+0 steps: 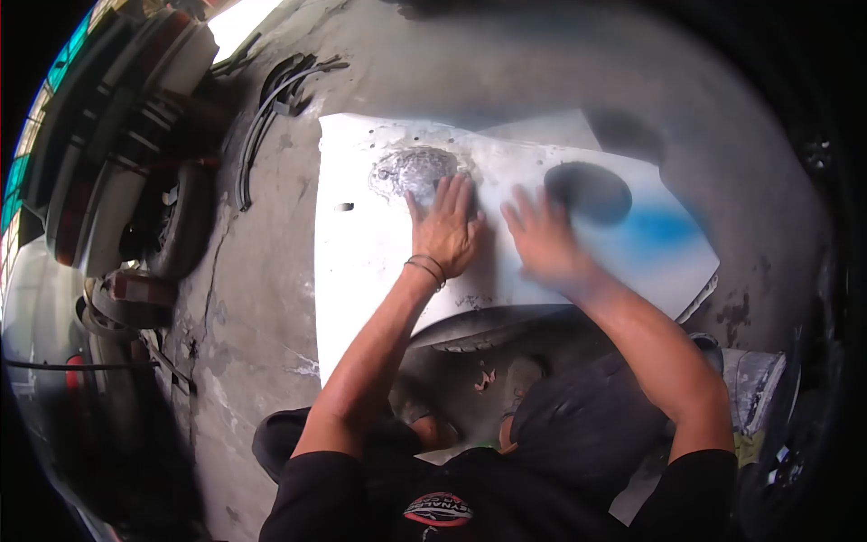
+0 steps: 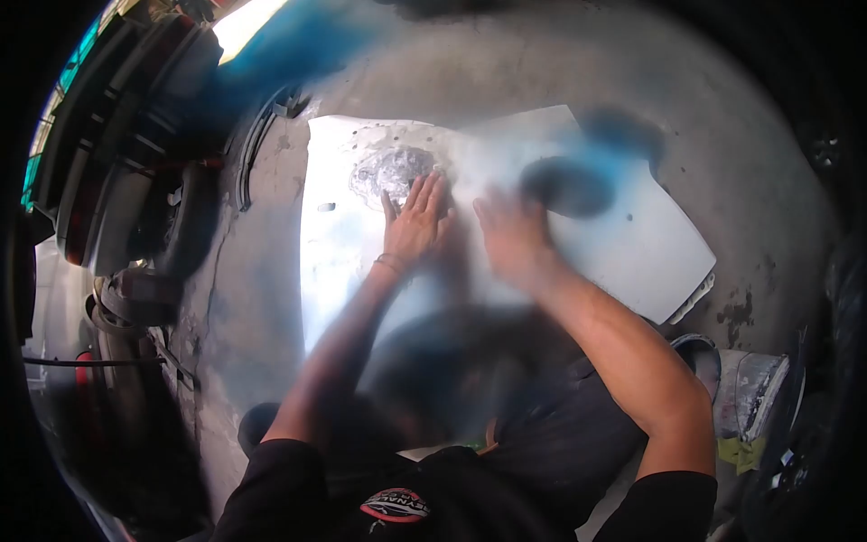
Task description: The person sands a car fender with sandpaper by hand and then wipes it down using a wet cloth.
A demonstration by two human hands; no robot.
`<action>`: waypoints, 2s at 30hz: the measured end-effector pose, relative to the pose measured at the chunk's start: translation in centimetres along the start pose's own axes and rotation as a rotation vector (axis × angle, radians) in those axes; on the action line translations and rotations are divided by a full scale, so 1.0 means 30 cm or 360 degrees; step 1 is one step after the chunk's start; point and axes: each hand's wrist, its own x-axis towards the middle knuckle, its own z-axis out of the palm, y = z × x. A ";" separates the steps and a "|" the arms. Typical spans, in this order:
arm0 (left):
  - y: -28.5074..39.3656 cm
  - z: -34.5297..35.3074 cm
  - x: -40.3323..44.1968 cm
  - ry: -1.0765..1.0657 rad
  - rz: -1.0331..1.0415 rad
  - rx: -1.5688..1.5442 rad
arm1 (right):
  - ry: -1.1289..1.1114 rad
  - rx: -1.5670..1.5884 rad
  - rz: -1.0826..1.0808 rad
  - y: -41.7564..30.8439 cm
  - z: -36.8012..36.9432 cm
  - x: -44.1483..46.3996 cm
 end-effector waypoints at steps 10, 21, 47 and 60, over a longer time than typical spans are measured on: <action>0.022 0.022 -0.001 0.0015 0.0037 -0.0115 | 0.0174 -0.0107 0.0054 -0.018 0.075 -0.003; 0.134 0.077 0.166 0.0148 0.0020 -0.0151 | 0.0306 -0.0341 -0.0038 0.026 0.202 0.023; -0.260 -0.052 -0.007 -0.0023 -0.0453 0.0059 | -0.0144 0.0081 0.0007 0.003 -0.034 -0.011; -0.291 -0.115 0.076 -0.0158 -0.0326 0.0341 | -0.0148 0.0084 0.0014 -0.013 -0.040 -0.007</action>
